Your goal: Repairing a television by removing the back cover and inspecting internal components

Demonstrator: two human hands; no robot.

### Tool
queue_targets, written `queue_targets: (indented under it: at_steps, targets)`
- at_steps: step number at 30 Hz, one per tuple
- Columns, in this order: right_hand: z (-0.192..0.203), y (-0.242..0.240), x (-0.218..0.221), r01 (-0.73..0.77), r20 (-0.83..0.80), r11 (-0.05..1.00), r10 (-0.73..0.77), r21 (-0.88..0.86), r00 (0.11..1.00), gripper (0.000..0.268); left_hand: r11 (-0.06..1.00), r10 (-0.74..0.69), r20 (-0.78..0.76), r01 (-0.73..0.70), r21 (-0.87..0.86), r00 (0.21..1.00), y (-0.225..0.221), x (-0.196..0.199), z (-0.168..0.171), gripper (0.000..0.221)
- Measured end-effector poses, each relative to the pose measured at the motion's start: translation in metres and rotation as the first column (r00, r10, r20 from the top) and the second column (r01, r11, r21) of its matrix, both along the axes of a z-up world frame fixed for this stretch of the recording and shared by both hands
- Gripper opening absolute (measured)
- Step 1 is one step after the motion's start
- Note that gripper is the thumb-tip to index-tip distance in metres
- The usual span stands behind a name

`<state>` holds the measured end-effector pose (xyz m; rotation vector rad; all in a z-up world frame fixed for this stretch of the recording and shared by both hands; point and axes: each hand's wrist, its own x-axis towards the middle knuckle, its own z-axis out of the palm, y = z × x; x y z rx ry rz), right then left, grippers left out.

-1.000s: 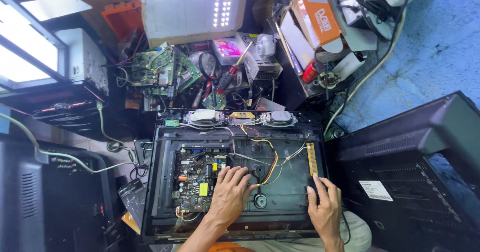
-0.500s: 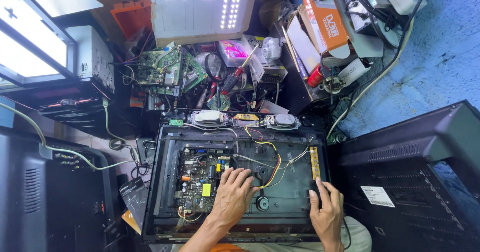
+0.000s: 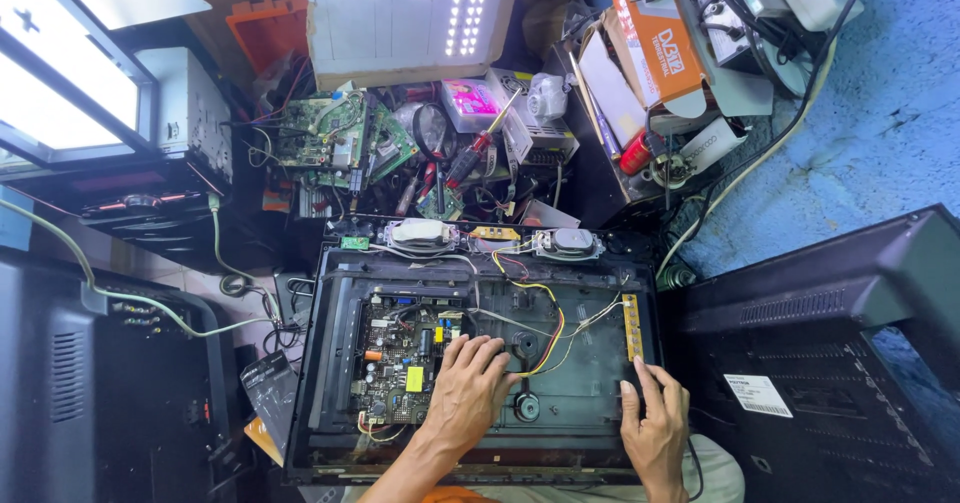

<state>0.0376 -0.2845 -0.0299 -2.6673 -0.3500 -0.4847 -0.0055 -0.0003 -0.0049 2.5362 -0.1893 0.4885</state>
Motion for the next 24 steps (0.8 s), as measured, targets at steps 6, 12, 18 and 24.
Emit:
queue_targets:
  at_steps: [6,12,18,24]
  targets:
    - [0.0,0.0,0.001,0.006,-0.018,1.0,-0.006,0.008,1.0,0.039,1.0,-0.003,-0.013,0.003,0.008,1.0,0.0,0.001,-0.003,0.028]
    - [0.005,0.003,0.0,0.002,0.012,1.0,-0.003,0.017,1.0,0.039,1.0,0.003,0.001,-0.003,0.004,1.0,-0.001,0.002,0.0,0.028]
    - [0.012,0.009,-0.001,0.004,0.02,0.999,-0.005,0.043,1.0,0.039,1.0,0.002,0.005,-0.002,0.02,1.0,0.0,0.002,0.0,0.027]
    - [0.015,0.009,0.0,-0.006,0.021,0.996,0.004,0.085,1.0,0.04,1.0,-0.014,0.018,0.013,0.017,1.0,0.0,0.004,0.002,0.027]
